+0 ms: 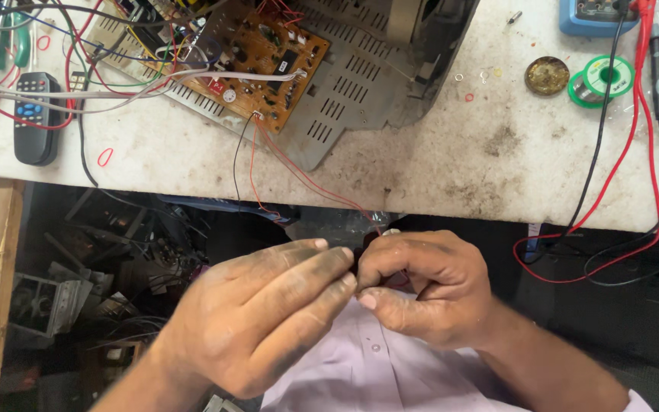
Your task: The person strips wire ends, applies solder to a small component, and solders wires to a circuit board inside an open electronic device. They use a soldering iron, solder wire, and wire strippers to connect and secure the wires.
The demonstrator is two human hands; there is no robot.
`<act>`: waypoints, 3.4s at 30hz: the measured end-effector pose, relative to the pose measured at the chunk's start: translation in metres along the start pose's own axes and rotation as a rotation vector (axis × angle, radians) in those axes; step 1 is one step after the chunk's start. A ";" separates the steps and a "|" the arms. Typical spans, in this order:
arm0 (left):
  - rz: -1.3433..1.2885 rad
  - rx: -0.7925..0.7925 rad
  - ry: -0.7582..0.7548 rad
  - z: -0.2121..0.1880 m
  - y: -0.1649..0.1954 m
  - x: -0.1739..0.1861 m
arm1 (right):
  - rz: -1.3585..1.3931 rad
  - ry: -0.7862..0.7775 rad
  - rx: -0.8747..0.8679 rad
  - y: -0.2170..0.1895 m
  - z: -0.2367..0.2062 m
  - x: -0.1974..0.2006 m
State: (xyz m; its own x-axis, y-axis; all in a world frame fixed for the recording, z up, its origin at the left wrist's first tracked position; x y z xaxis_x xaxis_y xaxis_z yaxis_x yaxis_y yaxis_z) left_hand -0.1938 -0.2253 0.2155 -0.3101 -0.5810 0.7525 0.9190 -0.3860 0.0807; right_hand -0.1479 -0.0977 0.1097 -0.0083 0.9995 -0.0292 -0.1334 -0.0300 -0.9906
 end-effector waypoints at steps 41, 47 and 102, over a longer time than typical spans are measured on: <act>-0.026 0.341 0.366 -0.030 -0.002 -0.024 | -0.252 0.145 0.201 -0.029 -0.002 -0.005; -0.039 0.355 0.369 -0.031 -0.002 -0.027 | -0.236 0.133 0.211 -0.030 -0.002 -0.004; 0.066 -0.077 -0.087 0.007 0.019 0.004 | -0.353 0.098 0.359 -0.053 -0.005 -0.015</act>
State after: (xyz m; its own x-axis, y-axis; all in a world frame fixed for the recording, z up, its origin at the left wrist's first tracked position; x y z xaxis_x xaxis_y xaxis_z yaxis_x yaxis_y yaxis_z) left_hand -0.1761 -0.2301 0.2248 -0.2244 -0.5434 0.8089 0.9141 -0.4050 -0.0184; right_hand -0.1355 -0.1107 0.1622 0.1893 0.9442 0.2694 -0.4430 0.3270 -0.8347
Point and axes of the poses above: each hand's wrist, its own z-axis towards the middle knuckle, its own x-axis out of the back of the hand, y = z × x, the point moved 9 cm from there along z, towards the middle knuckle, and after that the axes turned 14 degrees about -x, right-handed, at the moved point
